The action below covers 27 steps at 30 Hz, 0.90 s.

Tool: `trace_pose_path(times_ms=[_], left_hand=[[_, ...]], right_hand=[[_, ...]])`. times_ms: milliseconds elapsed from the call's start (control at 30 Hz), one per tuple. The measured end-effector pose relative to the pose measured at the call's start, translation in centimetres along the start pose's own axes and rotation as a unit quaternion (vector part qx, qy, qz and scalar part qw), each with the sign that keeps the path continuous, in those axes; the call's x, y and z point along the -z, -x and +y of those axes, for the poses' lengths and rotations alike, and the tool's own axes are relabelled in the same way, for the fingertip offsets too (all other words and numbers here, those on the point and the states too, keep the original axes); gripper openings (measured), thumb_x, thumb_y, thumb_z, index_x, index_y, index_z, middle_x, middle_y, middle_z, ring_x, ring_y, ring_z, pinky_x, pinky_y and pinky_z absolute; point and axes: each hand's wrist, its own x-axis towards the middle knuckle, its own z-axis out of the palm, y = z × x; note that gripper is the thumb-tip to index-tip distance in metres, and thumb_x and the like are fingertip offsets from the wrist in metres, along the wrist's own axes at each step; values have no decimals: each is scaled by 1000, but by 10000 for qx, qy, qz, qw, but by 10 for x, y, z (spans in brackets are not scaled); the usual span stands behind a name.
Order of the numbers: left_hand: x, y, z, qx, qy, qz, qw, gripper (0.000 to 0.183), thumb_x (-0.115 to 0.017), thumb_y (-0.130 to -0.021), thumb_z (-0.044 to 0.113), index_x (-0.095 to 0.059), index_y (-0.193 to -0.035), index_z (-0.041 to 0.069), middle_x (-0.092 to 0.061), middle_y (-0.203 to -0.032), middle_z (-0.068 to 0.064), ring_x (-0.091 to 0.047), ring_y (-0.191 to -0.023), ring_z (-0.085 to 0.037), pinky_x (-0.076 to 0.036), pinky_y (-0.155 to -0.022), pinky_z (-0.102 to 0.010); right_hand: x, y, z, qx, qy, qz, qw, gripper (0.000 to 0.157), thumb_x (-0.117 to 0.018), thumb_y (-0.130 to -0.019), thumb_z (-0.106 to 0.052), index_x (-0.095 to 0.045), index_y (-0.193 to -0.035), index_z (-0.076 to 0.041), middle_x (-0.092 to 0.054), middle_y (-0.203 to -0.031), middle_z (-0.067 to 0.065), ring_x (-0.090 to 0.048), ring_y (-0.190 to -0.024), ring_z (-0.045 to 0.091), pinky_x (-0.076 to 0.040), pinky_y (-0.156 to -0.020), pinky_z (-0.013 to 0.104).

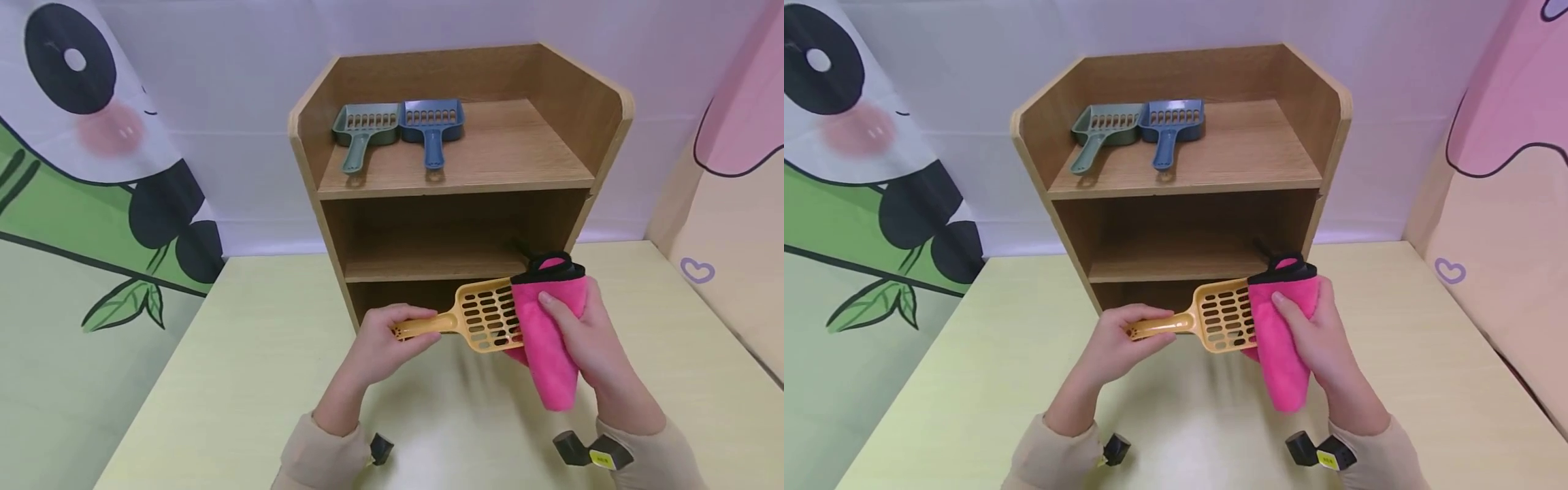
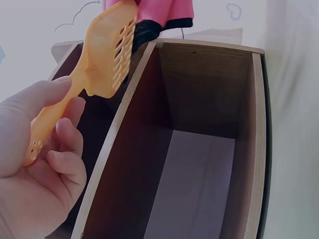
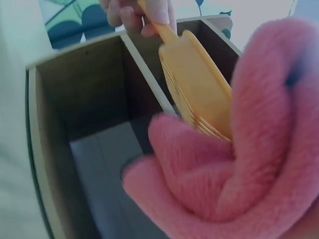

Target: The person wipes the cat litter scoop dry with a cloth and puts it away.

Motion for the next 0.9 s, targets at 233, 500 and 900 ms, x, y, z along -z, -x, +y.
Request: trace_pose_path(times_ms=[233, 500, 900], left_hand=[[2, 1, 1, -175, -373, -79, 9991, 29, -78, -75, 9, -72, -103, 4, -72, -95, -9, -57, -65, -11, -50, -53, -20], [-6, 1, 1, -477, -825, -11, 9954, 30, -80, -74, 12, -73, -101, 2, -71, -88, -9, -58, -68, -12, -52, -58, -19], [-18, 4, 7, -1291, -1160, -26, 9848, 26, -80, -75, 11, -73, -97, 0, -72, -86, -9, -64, -71, -13, -50, -62, -11]], right_hand=[[-3, 10, -6, 1314, 1378, 1303, 9730, 40, -57, -90, -6, -40, -126, -12, -46, -110, -8, -49, -96, 8, -46, -67, 17], [-26, 17, -3, 1724, 2623, 387, 9487, 44, -72, -83, -14, -54, -124, -13, -61, -98, 5, -53, -81, 10, -47, -59, 23], [-48, 13, 14, 2978, 4243, 329, 8545, 33, -79, -72, -13, -69, -103, -6, -68, -97, 10, -59, -90, 30, -46, -78, 46]])
